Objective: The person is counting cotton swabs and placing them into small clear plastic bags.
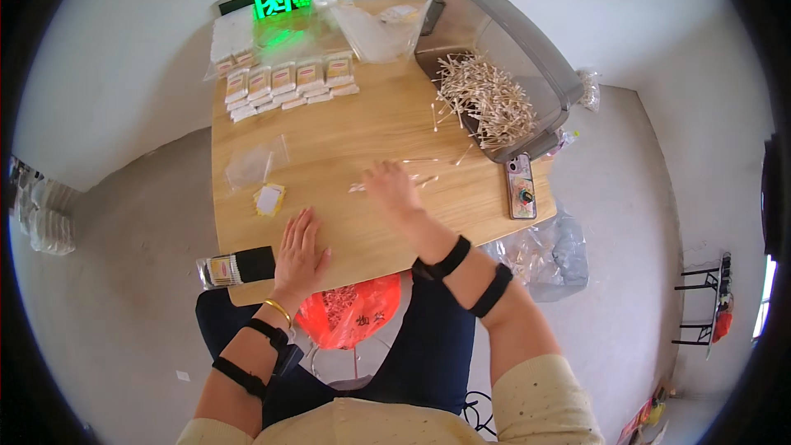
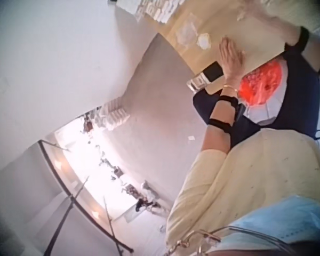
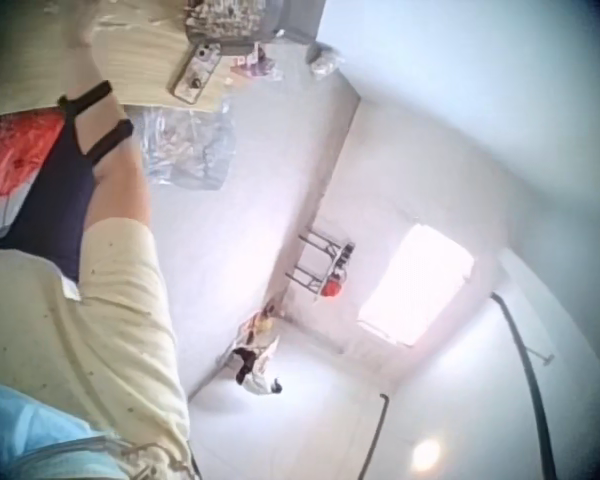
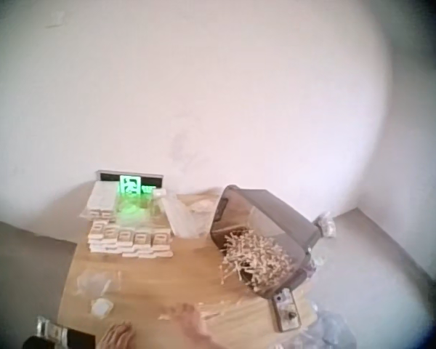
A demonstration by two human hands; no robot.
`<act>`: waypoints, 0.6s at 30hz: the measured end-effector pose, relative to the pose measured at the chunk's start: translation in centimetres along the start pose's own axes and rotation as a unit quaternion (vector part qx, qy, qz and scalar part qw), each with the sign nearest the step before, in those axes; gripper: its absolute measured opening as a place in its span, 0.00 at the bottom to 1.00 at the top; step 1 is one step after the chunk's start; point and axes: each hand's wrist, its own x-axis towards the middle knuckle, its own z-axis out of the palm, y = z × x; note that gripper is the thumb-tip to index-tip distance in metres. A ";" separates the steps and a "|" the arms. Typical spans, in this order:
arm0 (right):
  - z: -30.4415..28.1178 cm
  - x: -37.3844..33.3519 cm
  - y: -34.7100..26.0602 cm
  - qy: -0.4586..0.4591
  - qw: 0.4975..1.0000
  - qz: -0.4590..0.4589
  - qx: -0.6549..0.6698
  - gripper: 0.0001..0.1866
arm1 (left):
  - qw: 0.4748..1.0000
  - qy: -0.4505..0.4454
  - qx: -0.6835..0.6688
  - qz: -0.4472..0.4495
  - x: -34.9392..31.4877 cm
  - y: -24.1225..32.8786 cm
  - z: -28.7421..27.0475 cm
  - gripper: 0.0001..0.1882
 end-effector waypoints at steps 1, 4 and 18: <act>0.5 0.2 -1.7 -0.003 1.000 -0.004 0.021 0.09 | 1.000 0.001 -0.002 0.006 0.1 0.0 0.4 0.36; -2.3 1.7 -6.1 -0.034 0.994 -0.020 0.098 0.13 | 1.000 0.006 -0.025 -0.011 -0.2 -0.1 -0.1 0.40; -2.6 -10.7 0.2 0.104 0.926 0.222 0.288 0.15 | 0.988 -0.065 0.136 -0.020 5.0 1.7 1.0 0.52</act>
